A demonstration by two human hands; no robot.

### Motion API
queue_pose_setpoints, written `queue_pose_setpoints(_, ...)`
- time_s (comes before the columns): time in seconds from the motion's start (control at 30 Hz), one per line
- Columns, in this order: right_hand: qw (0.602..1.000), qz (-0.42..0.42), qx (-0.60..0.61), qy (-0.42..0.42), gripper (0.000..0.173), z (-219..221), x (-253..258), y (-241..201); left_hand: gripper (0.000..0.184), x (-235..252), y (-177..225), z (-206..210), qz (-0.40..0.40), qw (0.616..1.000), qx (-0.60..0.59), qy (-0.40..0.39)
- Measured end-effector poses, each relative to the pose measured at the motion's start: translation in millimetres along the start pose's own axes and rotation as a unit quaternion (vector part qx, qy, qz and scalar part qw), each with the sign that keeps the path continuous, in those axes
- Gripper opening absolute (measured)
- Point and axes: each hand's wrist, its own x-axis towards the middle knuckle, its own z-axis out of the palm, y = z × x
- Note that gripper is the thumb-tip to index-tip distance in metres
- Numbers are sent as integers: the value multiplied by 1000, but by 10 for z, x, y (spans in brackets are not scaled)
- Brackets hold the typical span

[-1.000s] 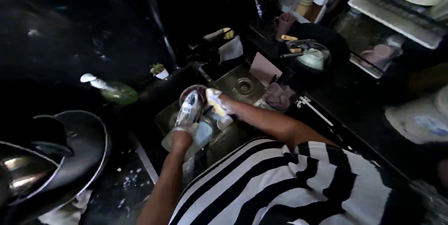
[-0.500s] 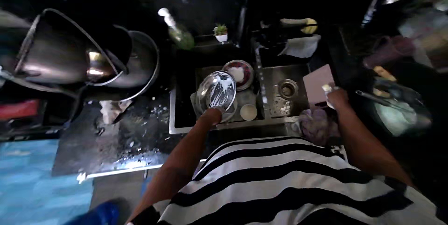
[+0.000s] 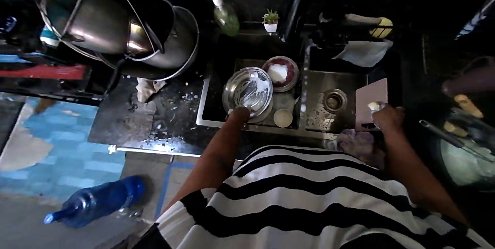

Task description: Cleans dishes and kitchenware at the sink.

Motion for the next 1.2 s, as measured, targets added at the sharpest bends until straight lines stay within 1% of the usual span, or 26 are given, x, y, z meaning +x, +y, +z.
queue_pose_setpoints(0.07,1000,3,12,-5,55,31,49,19,24,4,-13,-63,1,999,-40,-20)
queue_pose_setpoints(0.13,1000,-8,-14,-20,56,62,105,80,26,-8,-3,-127,5,998,-58,-27)
queue_pose_setpoints(0.17,999,-19,-29,-24,54,78,137,123,29,-49,26,-185,15,998,-61,-22)
queue_pose_setpoints(0.2,998,-30,-39,-27,49,77,149,153,34,-101,49,-235,31,996,-77,-6)
queue_pose_setpoints(0.27,998,-41,-44,-25,41,27,117,136,40,-169,88,-274,72,984,-152,61)
queue_pose_setpoints(0.33,999,-44,-24,-7,37,-36,23,61,38,-244,199,-317,113,965,-205,122)
queue_pose_setpoints(0.4,998,-53,32,20,36,-127,-86,-13,34,-450,401,-422,160,946,-234,155)
queue_pose_setpoints(0.47,991,-60,109,47,38,-258,-234,-113,32,-605,611,-463,227,920,-274,163)
queue_pose_setpoints(0.5,983,-56,165,58,40,-332,-320,-171,32,-665,715,-468,256,903,-313,146)
queue_pose_setpoints(0.53,968,-56,232,72,41,-391,-430,-219,34,-721,816,-460,281,883,-360,107)
queue_pose_setpoints(0.6,922,-78,370,86,41,-457,-725,-337,39,-791,1005,-429,329,820,-469,5)
queue_pose_setpoints(0.67,880,-104,459,71,39,-427,-1090,-561,43,-998,1124,-442,372,735,-561,-82)
queue_pose_setpoints(0.7,864,-116,487,57,37,-357,-1265,-701,43,-1068,1155,-420,389,687,-604,-109)
queue_pose_setpoints(0.77,834,-146,533,8,36,-113,-1513,-975,43,-1139,1157,-350,398,580,-700,-121)
queue_pose_setpoints(0.8,826,-169,538,-24,36,-5,-1651,-1115,41,-1163,1123,-326,392,527,-746,-109)
queue_pose_setpoints(0.83,828,-196,523,-52,37,93,-1764,-1247,37,-1202,1057,-325,370,483,-788,-92)
queue_pose_setpoints(0.87,847,-226,477,-68,39,165,-1839,-1369,30,-1231,961,-332,331,447,-828,-69)
queue_pose_setpoints(0.9,879,-252,397,-74,44,174,-1896,-1477,23,-1237,847,-348,292,421,-858,-42)
queue_pose_setpoints(0.93,912,-260,307,-77,52,130,-1947,-1576,18,-1227,714,-360,262,410,-874,-16)
queue_pose_setpoints(0.97,932,-254,248,-70,61,81,-1979,-1666,18,-1220,562,-359,251,409,-877,3)
queue_pose_setpoints(1.0,940,-244,231,-53,64,57,-1969,-1757,22,-1230,399,-361,252,421,-871,14)
queue_pose_setpoints(1.07,929,-245,276,-19,60,61,-1969,-1989,27,-1293,123,-369,262,453,-852,18)
queue_pose_setpoints(1.1,916,-263,302,-7,58,88,-2046,-2158,24,-1344,19,-372,274,472,-838,14)
queue_pose_setpoints(1.13,905,-298,304,4,58,130,-2193,-2350,22,-1391,-74,-371,291,489,-822,4)
queue_pose_setpoints(1.2,869,-426,249,37,56,314,-2577,-2723,19,-1499,-245,-347,334,509,-792,-30)
